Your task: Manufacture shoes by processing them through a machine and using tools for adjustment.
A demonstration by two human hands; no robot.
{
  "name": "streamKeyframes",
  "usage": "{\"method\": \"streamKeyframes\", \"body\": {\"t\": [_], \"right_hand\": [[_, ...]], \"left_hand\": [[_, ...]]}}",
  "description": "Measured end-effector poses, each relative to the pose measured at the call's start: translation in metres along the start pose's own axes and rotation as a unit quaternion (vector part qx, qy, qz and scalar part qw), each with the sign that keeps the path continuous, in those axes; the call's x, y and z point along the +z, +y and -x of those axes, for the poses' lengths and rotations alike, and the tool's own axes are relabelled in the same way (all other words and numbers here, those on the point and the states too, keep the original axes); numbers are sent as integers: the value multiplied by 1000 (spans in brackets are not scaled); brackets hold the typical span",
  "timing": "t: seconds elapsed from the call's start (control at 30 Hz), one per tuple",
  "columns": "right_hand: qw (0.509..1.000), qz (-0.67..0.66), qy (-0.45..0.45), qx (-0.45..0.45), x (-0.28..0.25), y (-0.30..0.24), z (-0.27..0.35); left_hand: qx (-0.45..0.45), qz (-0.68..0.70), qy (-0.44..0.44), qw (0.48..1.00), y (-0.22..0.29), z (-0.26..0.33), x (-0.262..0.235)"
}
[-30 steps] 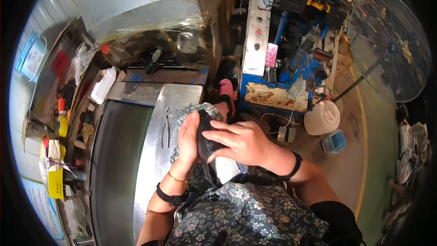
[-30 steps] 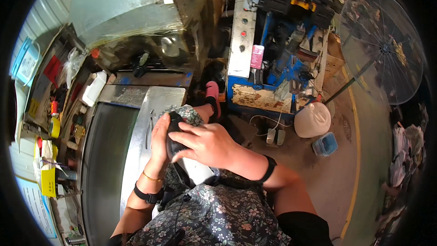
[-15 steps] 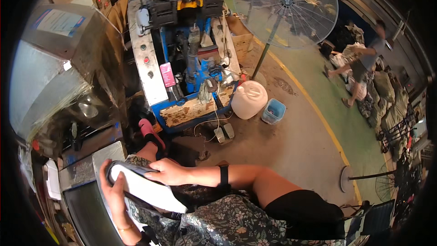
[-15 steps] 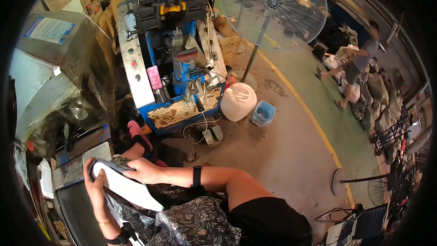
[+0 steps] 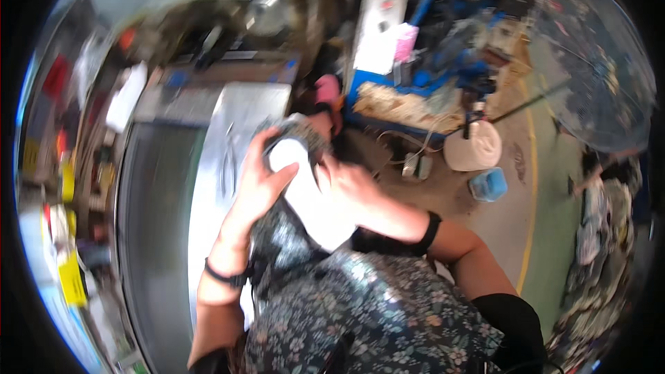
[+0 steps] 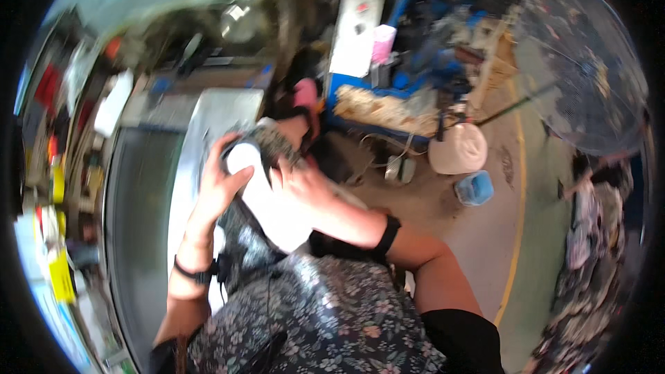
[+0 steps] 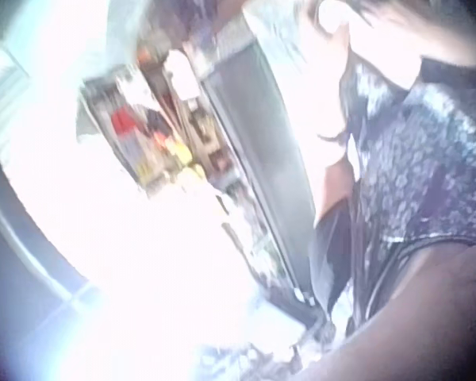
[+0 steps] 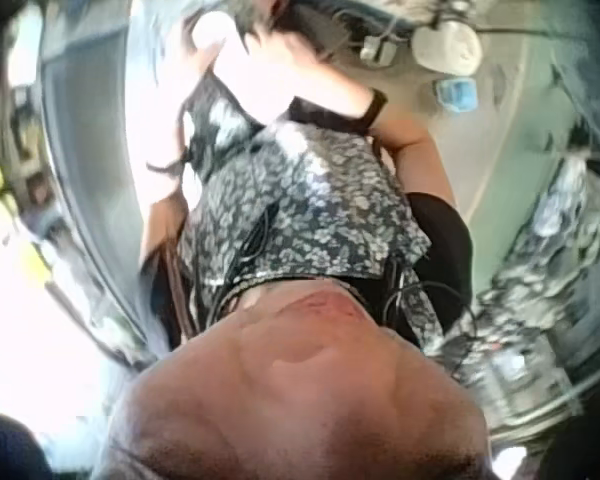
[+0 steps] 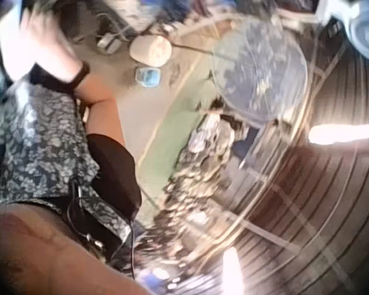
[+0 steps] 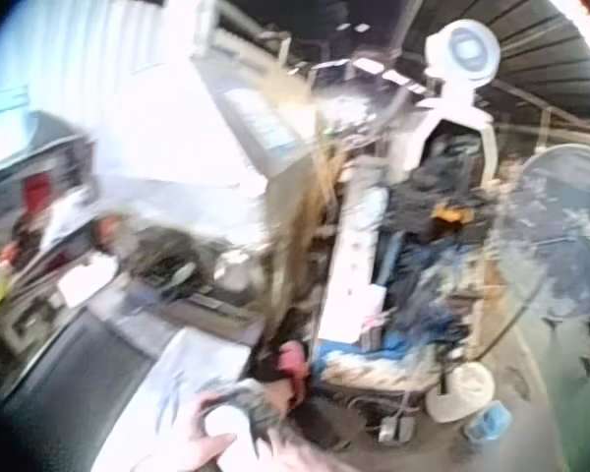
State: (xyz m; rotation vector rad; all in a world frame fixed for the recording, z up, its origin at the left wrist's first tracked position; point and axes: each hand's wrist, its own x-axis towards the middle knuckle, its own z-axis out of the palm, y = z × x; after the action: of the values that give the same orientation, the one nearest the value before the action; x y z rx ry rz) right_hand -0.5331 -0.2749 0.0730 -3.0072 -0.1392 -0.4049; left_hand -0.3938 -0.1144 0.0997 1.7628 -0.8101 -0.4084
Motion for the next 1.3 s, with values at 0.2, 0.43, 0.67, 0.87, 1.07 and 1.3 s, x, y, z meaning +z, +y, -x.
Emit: {"method": "streamKeyframes", "body": {"t": [0.2,0.43,0.67,0.87,1.07,1.3], "right_hand": [[923,-354,-4,148,-8,-4,-28],[817,-551,-85,145,15,-8,68],[762,-643,27,75,14,-22,31],[757,-642,8,118,-6,-52,6],[854,-503,64,118,-4,-76,3],[829,-544,92,91,5,-77,28]], "left_hand": [[-75,55,18,995,9,4,-8],[-37,20,10,999,8,16,-14],[-68,169,-14,983,20,7,-24],[-141,33,168,975,18,35,5],[-114,-464,87,874,29,44,-11],[-64,-279,127,950,12,134,26]]}}
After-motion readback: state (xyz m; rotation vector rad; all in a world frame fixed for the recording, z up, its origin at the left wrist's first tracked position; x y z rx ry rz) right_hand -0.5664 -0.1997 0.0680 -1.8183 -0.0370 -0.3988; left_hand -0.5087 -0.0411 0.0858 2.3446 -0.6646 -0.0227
